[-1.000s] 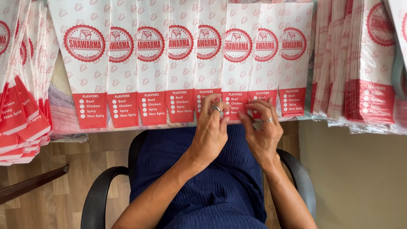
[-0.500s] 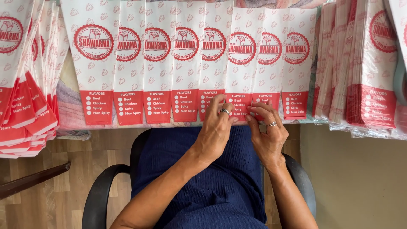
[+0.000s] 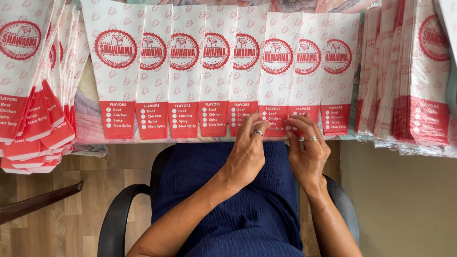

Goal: Applying adhesive to the edges of pre-folded paper bags and pressing them together to complete the assembly.

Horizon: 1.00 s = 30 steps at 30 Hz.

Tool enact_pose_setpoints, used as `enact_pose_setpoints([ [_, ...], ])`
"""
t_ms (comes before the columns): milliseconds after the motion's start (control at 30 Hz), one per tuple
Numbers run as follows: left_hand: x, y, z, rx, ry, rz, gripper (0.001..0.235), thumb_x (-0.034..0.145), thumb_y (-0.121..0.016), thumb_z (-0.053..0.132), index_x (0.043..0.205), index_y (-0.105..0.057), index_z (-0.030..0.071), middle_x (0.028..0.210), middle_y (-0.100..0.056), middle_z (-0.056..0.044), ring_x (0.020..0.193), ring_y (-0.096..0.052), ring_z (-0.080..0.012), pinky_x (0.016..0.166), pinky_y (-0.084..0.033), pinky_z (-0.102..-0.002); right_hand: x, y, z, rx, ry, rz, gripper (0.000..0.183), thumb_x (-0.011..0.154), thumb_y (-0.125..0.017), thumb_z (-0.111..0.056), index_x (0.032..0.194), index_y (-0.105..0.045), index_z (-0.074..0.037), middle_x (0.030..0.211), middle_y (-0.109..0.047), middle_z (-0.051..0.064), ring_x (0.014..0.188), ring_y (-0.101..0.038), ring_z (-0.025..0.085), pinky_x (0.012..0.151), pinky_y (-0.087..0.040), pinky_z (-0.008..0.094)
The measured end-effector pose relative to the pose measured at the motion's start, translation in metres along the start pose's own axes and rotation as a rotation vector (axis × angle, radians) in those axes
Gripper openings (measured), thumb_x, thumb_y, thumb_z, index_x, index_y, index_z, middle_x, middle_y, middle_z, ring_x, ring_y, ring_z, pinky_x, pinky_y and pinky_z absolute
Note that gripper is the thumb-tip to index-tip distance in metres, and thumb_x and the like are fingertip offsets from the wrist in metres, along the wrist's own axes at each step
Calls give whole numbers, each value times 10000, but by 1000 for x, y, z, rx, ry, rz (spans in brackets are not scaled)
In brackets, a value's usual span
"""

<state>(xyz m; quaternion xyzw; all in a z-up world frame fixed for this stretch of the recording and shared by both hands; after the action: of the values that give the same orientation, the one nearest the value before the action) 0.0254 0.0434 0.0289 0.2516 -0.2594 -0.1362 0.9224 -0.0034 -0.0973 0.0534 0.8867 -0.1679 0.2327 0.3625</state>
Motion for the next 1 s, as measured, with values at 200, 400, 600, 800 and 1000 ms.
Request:
enact_pose_setpoints([
  [200, -12, 7, 12, 19, -189, 121, 201, 927, -568, -114, 1099, -664, -75, 1286, -555, -206, 1195, -637, -370, 1045, -525, -448, -8, -8, -17, -19, 119, 61, 358, 869, -556, 259, 1086, -750, 51, 1070, -736, 182, 1014, -730, 378, 1023, -552, 524],
  [400, -18, 62, -13, 183, -205, 223, 197, 898, -664, -42, 1092, -700, -40, 1247, -622, -227, 1110, -656, -401, 1014, -523, -506, -8, 0, 2, -84, 121, 65, 321, 907, -555, 219, 1085, -753, 41, 1119, -746, 184, 1034, -732, 364, 986, -578, 476],
  [600, -23, 65, -27, 233, -212, 116, 225, 876, -723, -33, 1100, -707, -49, 1264, -645, -223, 1171, -665, -349, 1068, -490, -481, 1, -10, -17, -121, 155, 32, 249, 884, -696, 156, 1065, -771, 3, 1119, -741, 157, 1037, -734, 323, 968, -596, 437],
  [800, -22, 62, -32, 218, -239, 85, 238, 858, -765, -20, 1082, -704, -67, 1254, -634, -229, 1171, -657, -354, 1060, -503, -485, 0, -48, -32, 49, 231, -192, 174, 886, -774, -33, 1058, -759, -7, 1195, -745, 137, 1090, -726, 347, 1031, -558, 448],
  [1000, -27, 59, -36, 105, -214, 88, 171, 873, -768, -26, 1025, -710, -80, 1232, -644, -211, 1181, -658, -345, 1051, -522, -468, 1, -39, -34, 66, 268, -196, 61, 892, -764, -5, 952, -759, 8, 1126, -760, 143, 1005, -750, 343, 1010, -571, 464],
])
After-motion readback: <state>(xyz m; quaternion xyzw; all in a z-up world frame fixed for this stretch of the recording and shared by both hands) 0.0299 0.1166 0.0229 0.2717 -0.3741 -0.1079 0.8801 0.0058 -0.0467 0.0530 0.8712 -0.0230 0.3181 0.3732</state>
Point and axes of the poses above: each hand's wrist, its own x-axis towards the middle knuckle, its own y-axis out of the back of the hand, z = x × y, the point moved 5 cm from there along x, towards the middle knuckle
